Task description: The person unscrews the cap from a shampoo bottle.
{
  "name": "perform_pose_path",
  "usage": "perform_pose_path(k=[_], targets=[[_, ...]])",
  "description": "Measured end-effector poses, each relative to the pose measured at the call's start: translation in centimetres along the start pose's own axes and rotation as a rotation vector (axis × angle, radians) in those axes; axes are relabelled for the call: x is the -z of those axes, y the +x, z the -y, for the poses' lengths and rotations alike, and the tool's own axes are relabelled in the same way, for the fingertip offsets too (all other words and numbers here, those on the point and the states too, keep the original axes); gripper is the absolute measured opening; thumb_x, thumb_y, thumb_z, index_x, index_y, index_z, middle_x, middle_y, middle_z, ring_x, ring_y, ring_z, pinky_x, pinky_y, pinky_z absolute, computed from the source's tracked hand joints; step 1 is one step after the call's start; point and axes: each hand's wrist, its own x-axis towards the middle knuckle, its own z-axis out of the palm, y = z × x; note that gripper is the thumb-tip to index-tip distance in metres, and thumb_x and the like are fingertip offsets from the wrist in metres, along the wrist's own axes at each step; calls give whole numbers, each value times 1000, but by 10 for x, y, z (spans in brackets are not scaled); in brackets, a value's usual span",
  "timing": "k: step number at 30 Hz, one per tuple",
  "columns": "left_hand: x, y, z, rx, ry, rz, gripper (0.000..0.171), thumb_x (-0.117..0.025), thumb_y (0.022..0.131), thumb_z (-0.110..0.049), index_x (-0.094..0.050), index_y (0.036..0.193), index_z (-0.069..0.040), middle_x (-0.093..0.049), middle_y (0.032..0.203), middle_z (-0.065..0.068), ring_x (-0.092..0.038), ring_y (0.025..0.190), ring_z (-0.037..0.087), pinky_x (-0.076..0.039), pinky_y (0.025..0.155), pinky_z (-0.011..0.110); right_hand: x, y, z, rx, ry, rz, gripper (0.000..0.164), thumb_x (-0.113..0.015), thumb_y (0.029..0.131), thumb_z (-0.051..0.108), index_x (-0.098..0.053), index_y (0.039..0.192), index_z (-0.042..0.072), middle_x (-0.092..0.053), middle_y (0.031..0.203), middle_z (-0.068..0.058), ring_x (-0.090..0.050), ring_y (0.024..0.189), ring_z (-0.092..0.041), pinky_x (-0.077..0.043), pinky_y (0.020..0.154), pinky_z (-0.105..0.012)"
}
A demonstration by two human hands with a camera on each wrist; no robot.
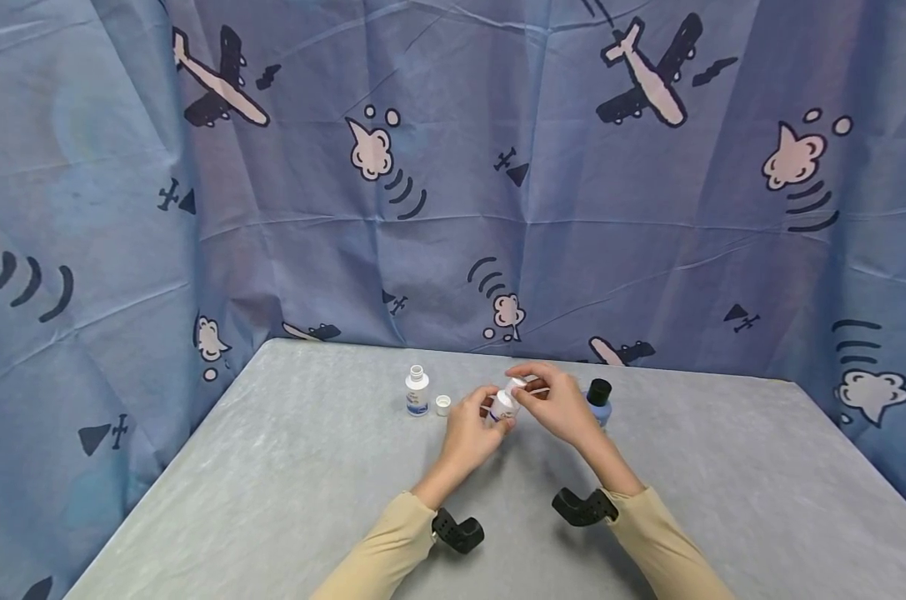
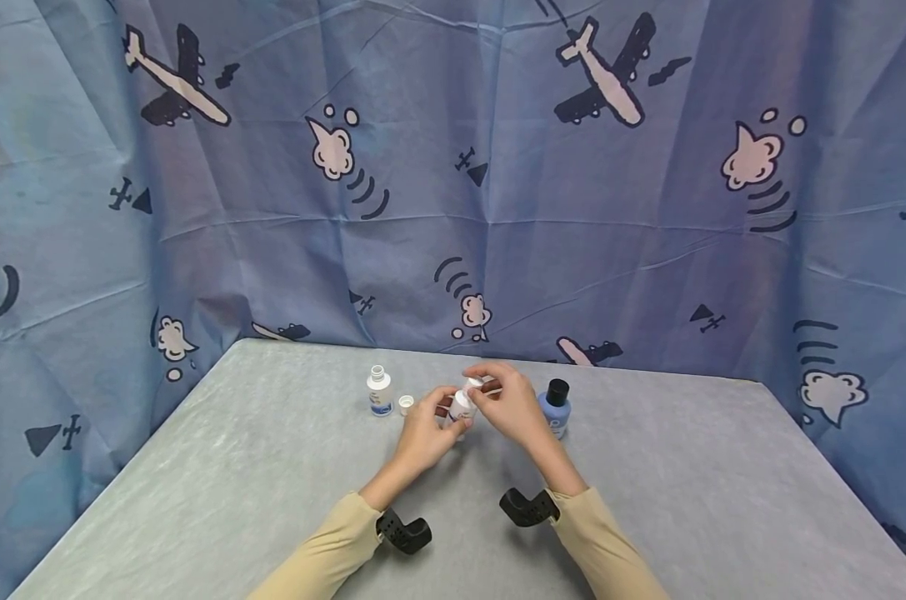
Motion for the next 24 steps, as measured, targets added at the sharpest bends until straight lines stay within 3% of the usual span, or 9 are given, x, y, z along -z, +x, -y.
perform_pose_path(k=[7,24], targets=[[-3,1,-1,20,-58,37,39,-75,78,-12,-63,115,-4,-69,96,12,-63,81,20,-49,70,23,0,0,-1,14,35,21,29,-62,88,5,-64,117,7,-65,118,-15,-67,98,-32,-56,82,-43],[-4,-1,1,13,-27,-15,40,-80,73,-16,-65,110,-9,-72,94,9,-66,83,19,-52,74,25,-2,0,-5,80,106,40,39,-72,84,9,-60,121,5,-63,121,-19,-64,104,-32,-55,85,-45]])
